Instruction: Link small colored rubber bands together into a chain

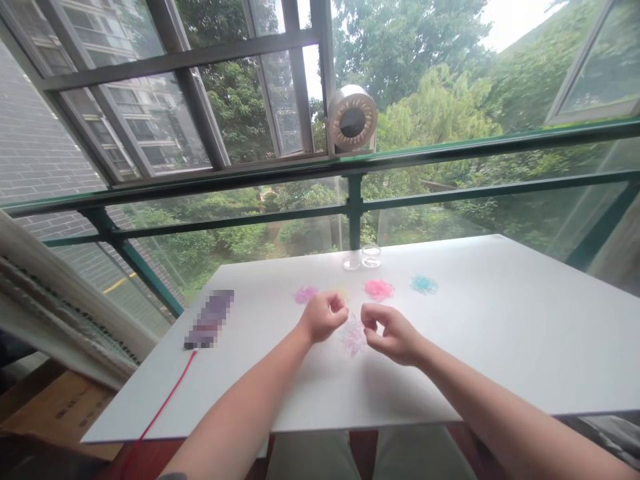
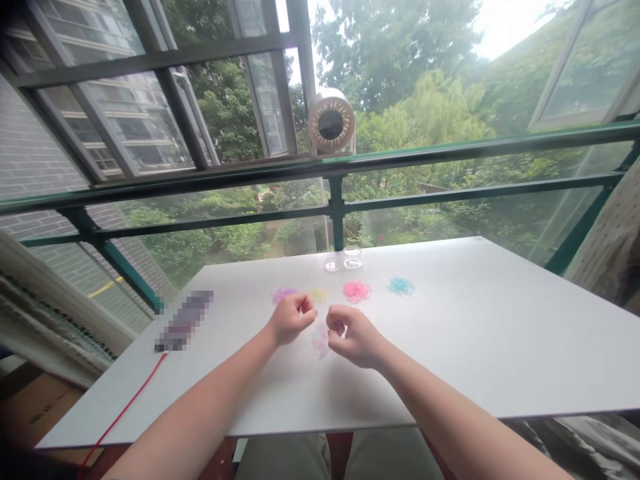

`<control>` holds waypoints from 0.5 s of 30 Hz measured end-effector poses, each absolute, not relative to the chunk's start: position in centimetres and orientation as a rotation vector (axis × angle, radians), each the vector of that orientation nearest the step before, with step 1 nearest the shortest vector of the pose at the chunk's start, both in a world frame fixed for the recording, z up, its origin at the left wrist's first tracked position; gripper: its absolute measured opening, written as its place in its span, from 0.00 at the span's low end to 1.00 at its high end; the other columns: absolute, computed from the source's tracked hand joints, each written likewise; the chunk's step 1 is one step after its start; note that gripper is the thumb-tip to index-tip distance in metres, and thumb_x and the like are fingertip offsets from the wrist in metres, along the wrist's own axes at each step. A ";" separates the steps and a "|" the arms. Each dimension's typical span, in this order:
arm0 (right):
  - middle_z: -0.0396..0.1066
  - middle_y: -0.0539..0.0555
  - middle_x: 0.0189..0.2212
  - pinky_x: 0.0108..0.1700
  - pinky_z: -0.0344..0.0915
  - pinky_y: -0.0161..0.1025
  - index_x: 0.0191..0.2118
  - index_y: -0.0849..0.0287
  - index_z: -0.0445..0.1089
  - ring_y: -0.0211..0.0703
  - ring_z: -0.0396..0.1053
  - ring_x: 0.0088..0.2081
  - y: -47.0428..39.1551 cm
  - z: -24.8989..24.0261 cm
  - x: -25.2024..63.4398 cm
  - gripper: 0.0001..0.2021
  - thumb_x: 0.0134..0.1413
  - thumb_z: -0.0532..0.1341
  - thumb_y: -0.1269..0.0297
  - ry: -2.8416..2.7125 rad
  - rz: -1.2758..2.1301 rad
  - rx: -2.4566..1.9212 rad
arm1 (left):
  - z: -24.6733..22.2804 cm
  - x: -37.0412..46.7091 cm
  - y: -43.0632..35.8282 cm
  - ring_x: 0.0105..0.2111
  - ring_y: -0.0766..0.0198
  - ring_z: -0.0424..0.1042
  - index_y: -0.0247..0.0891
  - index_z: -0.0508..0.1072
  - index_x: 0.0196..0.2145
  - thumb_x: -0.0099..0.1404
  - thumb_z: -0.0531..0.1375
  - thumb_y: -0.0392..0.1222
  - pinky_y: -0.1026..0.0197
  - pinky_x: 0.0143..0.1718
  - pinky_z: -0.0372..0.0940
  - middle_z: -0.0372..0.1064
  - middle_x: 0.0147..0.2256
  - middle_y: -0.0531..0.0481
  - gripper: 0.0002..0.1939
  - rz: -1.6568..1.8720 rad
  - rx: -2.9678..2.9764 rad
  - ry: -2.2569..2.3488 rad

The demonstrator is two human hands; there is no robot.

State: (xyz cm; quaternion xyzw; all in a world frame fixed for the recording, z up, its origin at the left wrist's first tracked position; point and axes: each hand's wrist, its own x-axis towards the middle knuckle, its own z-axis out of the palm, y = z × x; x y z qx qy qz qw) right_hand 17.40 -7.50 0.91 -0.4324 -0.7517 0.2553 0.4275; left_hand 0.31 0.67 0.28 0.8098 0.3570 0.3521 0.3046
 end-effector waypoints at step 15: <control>0.51 0.45 0.20 0.27 0.51 0.33 0.23 0.57 0.50 0.34 0.50 0.24 -5.5 -0.9 18.8 0.09 0.37 0.52 0.78 -1.975 0.733 -1.080 | -2.4 1.3 1.5 0.25 0.69 0.60 0.35 0.63 0.23 0.54 0.56 0.36 0.66 0.29 0.56 0.61 0.22 0.54 0.05 0.890 2.050 1.024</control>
